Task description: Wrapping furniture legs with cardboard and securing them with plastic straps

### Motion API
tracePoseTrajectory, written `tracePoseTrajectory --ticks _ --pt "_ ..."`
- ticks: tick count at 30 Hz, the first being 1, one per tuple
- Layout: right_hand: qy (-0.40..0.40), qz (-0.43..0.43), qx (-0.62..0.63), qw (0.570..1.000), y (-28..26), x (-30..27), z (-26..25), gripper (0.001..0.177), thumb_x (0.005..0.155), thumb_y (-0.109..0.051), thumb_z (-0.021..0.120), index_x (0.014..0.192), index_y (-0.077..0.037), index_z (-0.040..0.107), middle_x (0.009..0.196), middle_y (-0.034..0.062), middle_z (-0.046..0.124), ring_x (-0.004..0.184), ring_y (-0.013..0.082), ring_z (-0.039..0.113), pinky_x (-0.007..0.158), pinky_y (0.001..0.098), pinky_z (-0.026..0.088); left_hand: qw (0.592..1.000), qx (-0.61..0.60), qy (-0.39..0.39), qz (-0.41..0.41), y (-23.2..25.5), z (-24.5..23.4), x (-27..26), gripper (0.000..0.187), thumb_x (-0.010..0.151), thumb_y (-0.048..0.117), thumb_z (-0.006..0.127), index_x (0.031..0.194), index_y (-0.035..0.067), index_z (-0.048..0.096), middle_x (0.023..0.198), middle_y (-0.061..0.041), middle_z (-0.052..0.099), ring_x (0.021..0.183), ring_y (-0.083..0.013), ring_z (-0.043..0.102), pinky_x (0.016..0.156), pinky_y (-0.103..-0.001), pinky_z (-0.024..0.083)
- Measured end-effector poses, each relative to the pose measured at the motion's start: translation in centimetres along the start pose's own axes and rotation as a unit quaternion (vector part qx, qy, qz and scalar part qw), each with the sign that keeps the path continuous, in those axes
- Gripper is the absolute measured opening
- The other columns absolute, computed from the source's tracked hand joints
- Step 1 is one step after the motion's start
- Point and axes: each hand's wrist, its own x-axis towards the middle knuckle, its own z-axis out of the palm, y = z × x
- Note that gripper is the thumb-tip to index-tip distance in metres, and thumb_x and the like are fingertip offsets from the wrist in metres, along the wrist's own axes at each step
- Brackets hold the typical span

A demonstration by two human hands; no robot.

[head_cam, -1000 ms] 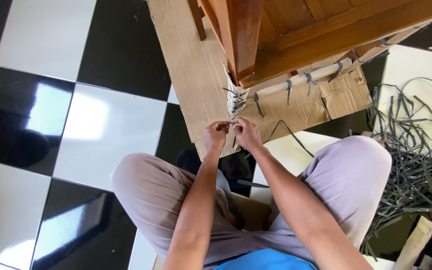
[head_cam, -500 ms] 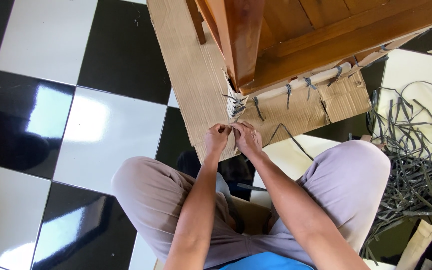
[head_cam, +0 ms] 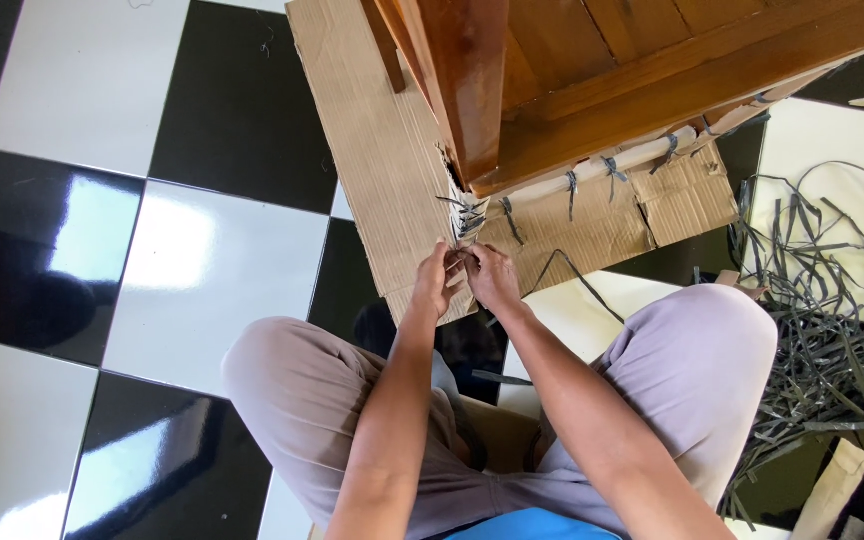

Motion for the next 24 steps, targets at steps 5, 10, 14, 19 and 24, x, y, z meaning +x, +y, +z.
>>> tracePoseTrajectory --ticks 5,10,14,19,24 --pt "-0.04 0.192 0.085 0.977 1.3 0.6 1.8 0.018 0.091 -0.036 0.07 0.094 -0.02 0.078 0.081 0.0086 0.076 0.094 0.0331 0.073 0.08 0.0452 0.058 0.995 -0.073 -0.061 -0.028 -1.3 -1.0 2.7 0.054 0.1 0.068 0.045 0.105 0.019 0.065 0.103 0.002 0.064 0.103 -0.0188 0.062 0.099 -0.047 0.041" --pt "-0.052 0.289 0.137 0.946 3.2 1.6 3.1 0.018 0.084 -0.041 0.073 0.089 -0.025 0.079 0.076 0.0017 0.076 0.089 0.0271 0.074 0.078 0.0417 0.055 0.995 -0.068 -0.06 -0.029 -1.8 -1.0 3.2 0.057 0.101 0.071 0.04 0.104 0.022 0.067 0.109 0.002 0.063 0.106 -0.0204 0.062 0.101 -0.048 0.041" --pt "-0.091 0.284 0.09 0.95 1.3 1.4 1.5 0.02 0.087 -0.039 0.067 0.099 -0.027 0.077 0.088 0.0022 0.079 0.1 0.0319 0.073 0.085 0.0474 0.056 0.997 -0.028 -0.064 -0.012 -3.6 -2.0 5.4 0.027 0.099 0.043 0.06 0.114 0.024 0.072 0.118 0.003 0.066 0.107 -0.0218 0.063 0.099 -0.049 0.046" --pt "-0.096 0.197 0.028 0.975 1.6 1.0 1.5 0.017 0.09 -0.032 0.063 0.097 -0.025 0.077 0.092 0.0074 0.079 0.099 0.034 0.074 0.089 0.0485 0.058 0.959 0.213 -0.009 0.185 -5.6 -3.1 6.9 0.037 0.087 0.009 0.061 0.116 0.024 0.077 0.112 0.0 0.076 0.104 -0.0205 0.072 0.086 -0.032 0.056" --pt "-0.09 0.138 0.024 0.986 1.3 0.8 1.2 0.015 0.09 -0.025 0.062 0.092 -0.02 0.076 0.093 0.0094 0.079 0.098 0.0313 0.075 0.089 0.0465 0.059 0.868 0.402 0.072 0.283 -5.1 -3.6 6.9 0.024 0.08 0.02 0.08 0.097 0.036 0.081 0.092 0.006 0.079 0.094 -0.017 0.076 0.085 -0.029 0.059"
